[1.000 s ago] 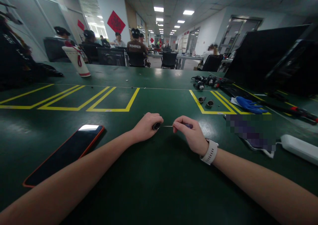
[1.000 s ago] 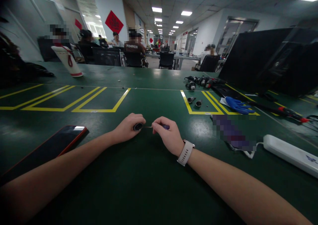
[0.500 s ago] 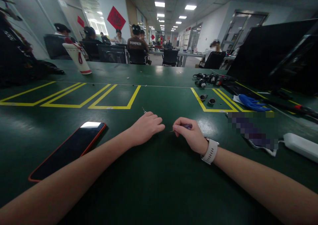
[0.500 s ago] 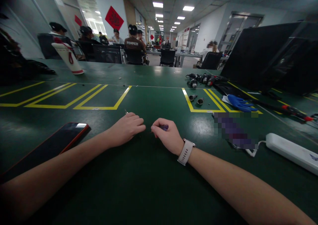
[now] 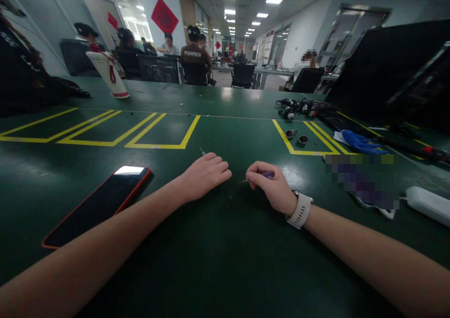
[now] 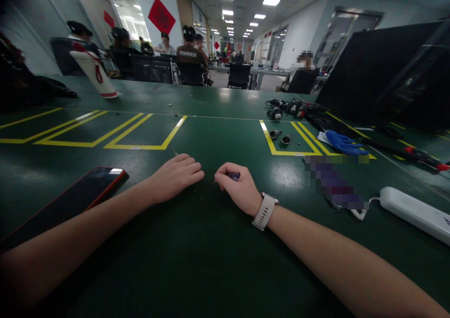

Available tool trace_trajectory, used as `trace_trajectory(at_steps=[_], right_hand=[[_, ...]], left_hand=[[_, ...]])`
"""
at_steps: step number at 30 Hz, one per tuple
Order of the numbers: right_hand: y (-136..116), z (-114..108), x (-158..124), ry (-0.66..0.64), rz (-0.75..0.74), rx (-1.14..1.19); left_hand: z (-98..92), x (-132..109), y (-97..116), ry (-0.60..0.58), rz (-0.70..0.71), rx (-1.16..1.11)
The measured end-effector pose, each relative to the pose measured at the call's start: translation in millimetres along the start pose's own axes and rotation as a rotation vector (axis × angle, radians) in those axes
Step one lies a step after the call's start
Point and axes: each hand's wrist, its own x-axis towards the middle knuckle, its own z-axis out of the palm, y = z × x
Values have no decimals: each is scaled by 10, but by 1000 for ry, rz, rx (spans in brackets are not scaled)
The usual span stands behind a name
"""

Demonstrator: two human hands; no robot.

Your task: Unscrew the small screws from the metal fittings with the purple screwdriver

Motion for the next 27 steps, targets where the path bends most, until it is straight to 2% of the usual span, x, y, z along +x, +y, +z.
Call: trace_trajectory(at_steps=[4, 6, 8, 11, 14, 15, 17, 20, 23, 27], right_hand=[[77, -17, 17, 69, -10, 106], [92, -23, 22, 89, 8, 130], [76, -23, 20, 91, 24, 144], [15, -19, 8, 80, 10, 136], [-45, -21, -10, 49, -8, 104], [-59, -23, -15, 38, -11, 87], [-79, -28, -22, 28, -17, 48], [-97, -27, -24, 34, -21, -17], [-116, -13, -24, 24, -18, -65], [-167, 6, -38, -19, -34, -110]], left_hand=[[-123, -51, -18, 82, -276, -175], [-242, -66, -1, 133, -428, -255], [-385, -78, 43, 136, -586, -417], [-578, -112, 152, 151, -855, -843], [-688, -173, 278, 90, -1166, -1470], [-708, -195, 316, 102, -1245, -1654], [-738, -234, 377, 172, -1334, -1928], [-782, -267, 425, 326, -1374, -2112], [-818, -281, 429, 431, -1345, -2163], [-816, -305, 419, 413, -1375, -2141]])
